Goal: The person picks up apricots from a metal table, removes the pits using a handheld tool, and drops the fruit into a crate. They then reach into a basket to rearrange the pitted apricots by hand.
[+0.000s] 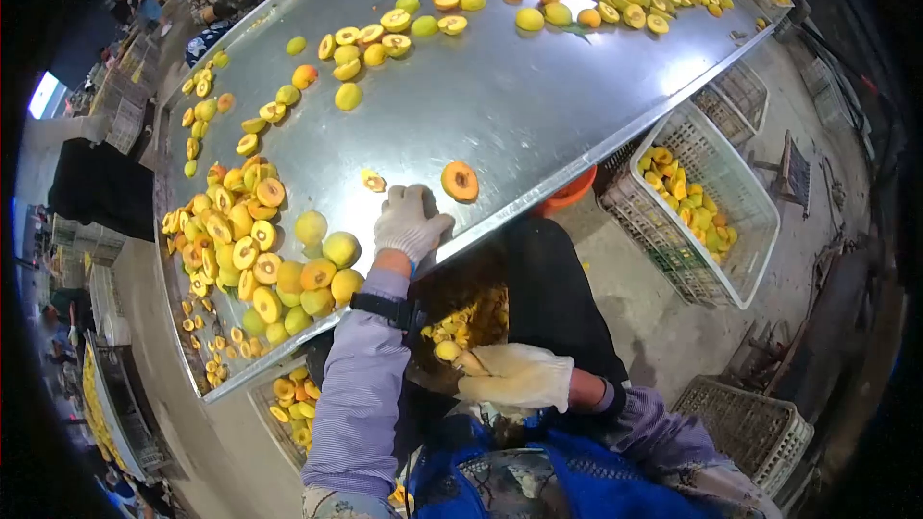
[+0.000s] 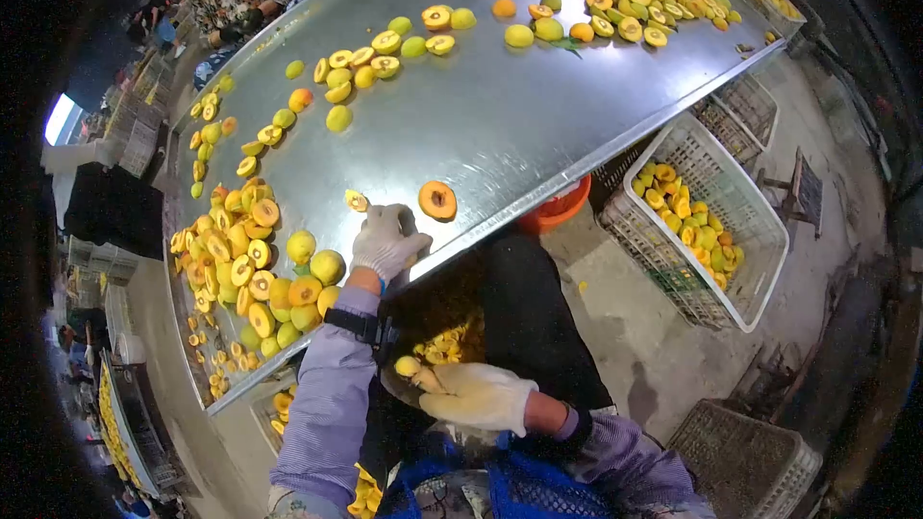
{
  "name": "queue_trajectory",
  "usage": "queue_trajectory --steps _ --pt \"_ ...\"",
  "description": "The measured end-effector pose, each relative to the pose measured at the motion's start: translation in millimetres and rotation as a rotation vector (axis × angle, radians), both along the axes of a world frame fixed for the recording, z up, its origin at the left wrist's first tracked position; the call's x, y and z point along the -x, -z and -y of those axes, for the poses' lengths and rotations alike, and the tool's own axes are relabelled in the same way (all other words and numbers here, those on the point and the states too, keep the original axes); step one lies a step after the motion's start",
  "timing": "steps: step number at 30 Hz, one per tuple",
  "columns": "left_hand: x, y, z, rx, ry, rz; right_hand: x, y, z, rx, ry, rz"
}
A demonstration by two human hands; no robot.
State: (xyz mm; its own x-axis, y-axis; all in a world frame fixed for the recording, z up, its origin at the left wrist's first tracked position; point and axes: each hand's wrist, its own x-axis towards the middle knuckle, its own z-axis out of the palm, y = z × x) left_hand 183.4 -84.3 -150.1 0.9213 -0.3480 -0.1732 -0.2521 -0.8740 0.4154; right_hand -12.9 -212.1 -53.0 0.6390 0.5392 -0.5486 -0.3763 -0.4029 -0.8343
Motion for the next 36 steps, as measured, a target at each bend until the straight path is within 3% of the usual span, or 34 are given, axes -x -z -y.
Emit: queue_trajectory --steps 2,3,4,8,9,10,12,13,15,18,19,24,29,34,35,36 --pt "3.6 -13.0 -4.0 -0.015 0.049 0.021 1.1 4.8 -6.3 -0.054 -0.023 -0.137" --pt "3.3 -22.3 -1.3 0.013 0.056 -0.056 6.5 11.7 -9.9 -0.047 0.017 0.017" --pt "2.0 -30.7 0.3 0.038 0.060 -0.130 6.5 14.7 -13.5 -0.007 -0.021 -0.040" --pt "3.0 -20.7 21.1 0.263 0.033 0.065 19.2 73.2 -30.1 -0.042 -0.112 0.271" --pt "0.6 -22.5 27.0 0.202 0.052 0.049 10.2 37.9 -23.4 0.005 -0.121 0.037" --pt "-1.6 -22.9 31.3 0.139 0.071 0.026 11.0 43.3 -20.8 -0.006 -0.118 0.112" --pt "-3.0 -18.8 32.4 0.026 0.117 -0.026 31.3 125.0 -33.6 -0.398 0.213 0.344" --pt "-6.9 -11.3 30.4 0.008 0.126 0.010 16.3 90.9 -27.6 -0.393 0.191 0.354" --pt "-8.7 -0.8 23.2 -0.010 0.123 0.036 0.7 28.6 -13.6 0.084 -0.008 -0.093" --pt "-11.2 -6.7 5.0 0.022 0.109 0.051 2.2 42.8 -17.0 0.114 -0.013 0.056" --pt "-5.3 -16.4 -2.6 -0.075 0.121 -0.004 -2.8 26.5 -17.9 0.028 -0.004 -0.178" --pt "17.4 -24.3 -34.4 -0.188 0.025 -0.146 -8.1 2.7 -31.2 -0.018 0.086 -0.327" --pt "10.6 1.7 -68.4 0.020 0.145 -0.189 -8.2 1.1 -35.3 0.097 0.104 -0.330" --pt "6.3 8.5 -82.8 0.116 0.139 -0.178 -0.1 14.3 -38.3 -0.018 0.189 -0.452" --pt "13.4 -1.1 -82.1 0.157 0.065 -0.223 14.4 32.0 -32.2 0.003 0.096 0.340" --pt "18.3 -10.2 -83.1 0.200 -0.013 -0.266 12.5 27.7 -32.8 0.011 0.059 0.358"
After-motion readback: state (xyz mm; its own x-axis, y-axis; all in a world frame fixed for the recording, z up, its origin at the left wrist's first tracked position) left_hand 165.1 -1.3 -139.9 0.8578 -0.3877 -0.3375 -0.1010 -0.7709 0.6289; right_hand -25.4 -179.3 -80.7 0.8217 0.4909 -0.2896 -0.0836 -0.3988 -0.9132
